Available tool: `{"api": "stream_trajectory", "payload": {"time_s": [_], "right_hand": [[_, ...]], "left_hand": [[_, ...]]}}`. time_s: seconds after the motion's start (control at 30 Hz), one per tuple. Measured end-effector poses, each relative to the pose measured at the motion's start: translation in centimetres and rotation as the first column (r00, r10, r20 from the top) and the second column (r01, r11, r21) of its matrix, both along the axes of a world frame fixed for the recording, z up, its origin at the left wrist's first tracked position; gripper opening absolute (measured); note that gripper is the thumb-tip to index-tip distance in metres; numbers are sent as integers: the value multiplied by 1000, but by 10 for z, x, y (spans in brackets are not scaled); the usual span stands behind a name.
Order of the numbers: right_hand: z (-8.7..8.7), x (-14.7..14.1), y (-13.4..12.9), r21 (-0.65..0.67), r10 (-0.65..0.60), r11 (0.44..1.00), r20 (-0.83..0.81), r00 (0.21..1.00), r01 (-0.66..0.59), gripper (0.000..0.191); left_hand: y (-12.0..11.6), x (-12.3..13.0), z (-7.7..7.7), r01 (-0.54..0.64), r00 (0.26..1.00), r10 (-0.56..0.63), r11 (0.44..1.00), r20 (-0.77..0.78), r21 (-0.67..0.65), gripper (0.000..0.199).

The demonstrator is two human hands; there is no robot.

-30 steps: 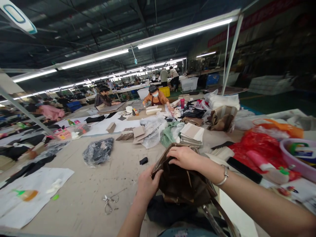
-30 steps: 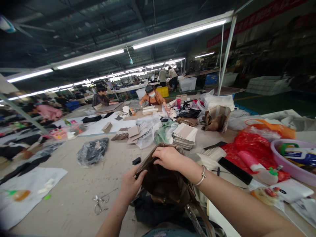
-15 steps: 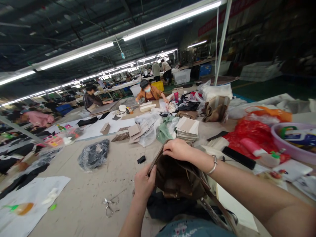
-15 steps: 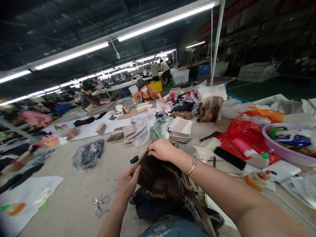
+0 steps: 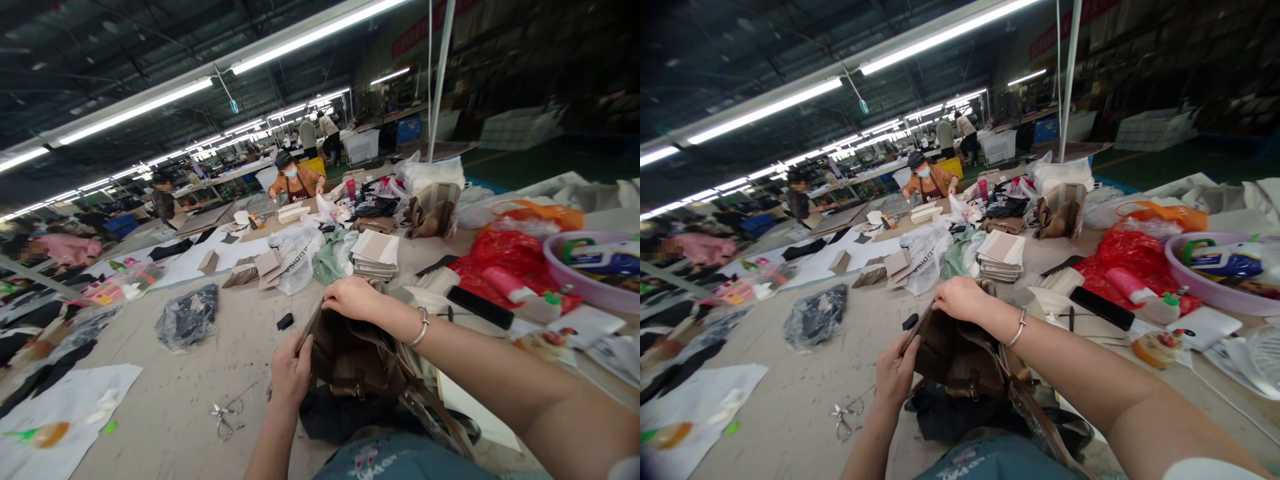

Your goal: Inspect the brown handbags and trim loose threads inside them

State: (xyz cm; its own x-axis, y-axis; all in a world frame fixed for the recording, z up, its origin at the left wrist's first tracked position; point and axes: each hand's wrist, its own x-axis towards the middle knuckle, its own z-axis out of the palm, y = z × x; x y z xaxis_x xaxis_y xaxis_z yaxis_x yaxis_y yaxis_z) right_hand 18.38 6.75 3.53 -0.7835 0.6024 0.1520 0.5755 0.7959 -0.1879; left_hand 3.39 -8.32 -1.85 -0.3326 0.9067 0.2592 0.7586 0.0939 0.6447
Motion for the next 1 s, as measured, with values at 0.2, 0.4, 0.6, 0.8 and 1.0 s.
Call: {"api": "stream_trajectory", "payload": {"time_s": [0.2, 0.4, 0.6, 0.8, 1.0], "right_hand": [[0, -1, 1, -10, -14, 1000, -24, 1000, 14, 27], [1, -1, 2, -43, -13, 999, -12, 1000, 12, 29], [3, -2, 4, -26, -2, 1000, -25, 1000, 2, 25], [5, -2, 6, -45, -5, 999, -5, 1000, 5, 26], [5, -1, 5, -51, 0, 999, 0, 1000, 0, 27]], "left_hand": [[1, 0, -2, 60, 997, -62, 997, 44, 53, 35], [2, -1, -1, 120, 990, -123, 992, 67, 49, 31], [1, 3, 5, 177, 984, -177, 983, 0, 54, 29], [4, 4, 6, 138, 986, -136, 990, -97, 17, 27], [6, 5, 6, 67, 994, -62, 997, -94, 48, 27]]}}
